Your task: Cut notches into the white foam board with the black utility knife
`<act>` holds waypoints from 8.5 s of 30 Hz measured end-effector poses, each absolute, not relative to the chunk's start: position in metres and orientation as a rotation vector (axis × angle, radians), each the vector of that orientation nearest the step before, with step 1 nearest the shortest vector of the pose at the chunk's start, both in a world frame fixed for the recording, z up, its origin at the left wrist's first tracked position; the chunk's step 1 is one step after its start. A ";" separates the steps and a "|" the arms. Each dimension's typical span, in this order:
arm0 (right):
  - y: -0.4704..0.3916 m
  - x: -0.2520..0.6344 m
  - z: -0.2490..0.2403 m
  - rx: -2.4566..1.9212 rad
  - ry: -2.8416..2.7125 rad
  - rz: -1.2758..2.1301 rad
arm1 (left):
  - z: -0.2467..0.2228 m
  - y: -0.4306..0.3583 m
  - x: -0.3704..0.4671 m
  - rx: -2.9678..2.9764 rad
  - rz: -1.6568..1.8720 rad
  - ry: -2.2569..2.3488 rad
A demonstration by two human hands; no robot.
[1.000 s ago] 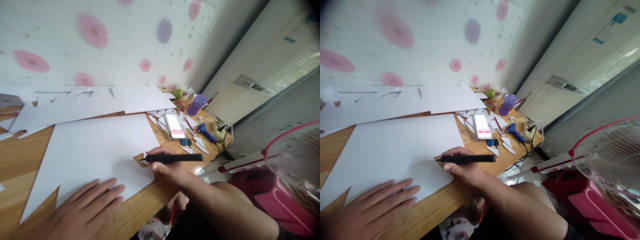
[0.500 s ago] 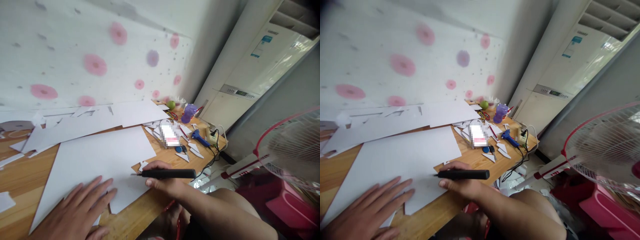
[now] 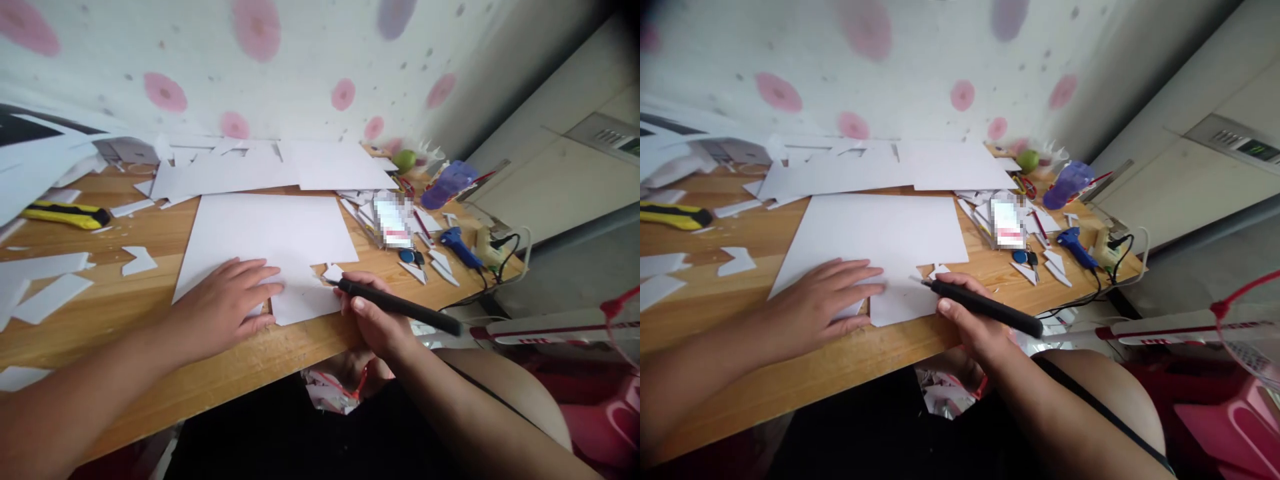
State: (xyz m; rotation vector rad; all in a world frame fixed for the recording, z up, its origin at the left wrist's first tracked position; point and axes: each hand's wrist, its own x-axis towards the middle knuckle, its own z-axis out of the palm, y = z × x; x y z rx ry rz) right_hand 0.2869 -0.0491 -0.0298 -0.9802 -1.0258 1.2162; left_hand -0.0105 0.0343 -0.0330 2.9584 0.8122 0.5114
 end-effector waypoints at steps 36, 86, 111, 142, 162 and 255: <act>-0.026 0.256 -0.005 -1.473 -1.036 0.905 | -0.006 0.014 0.004 2.882 0.466 0.656; -0.026 0.271 0.000 -1.502 -1.157 0.804 | -0.005 0.014 0.006 3.019 0.454 0.644; -0.005 0.292 0.012 -1.392 -1.351 0.967 | -0.004 0.010 0.010 3.026 0.541 0.688; 0.021 0.301 0.016 -1.491 -1.293 1.207 | -0.018 0.007 0.001 2.966 0.400 0.721; 0.020 0.300 0.008 -1.519 -1.280 1.125 | -0.020 0.007 0.001 2.915 0.398 0.742; 0.108 0.284 0.007 -1.256 -1.612 1.685 | -0.021 0.019 -0.004 3.049 0.344 0.598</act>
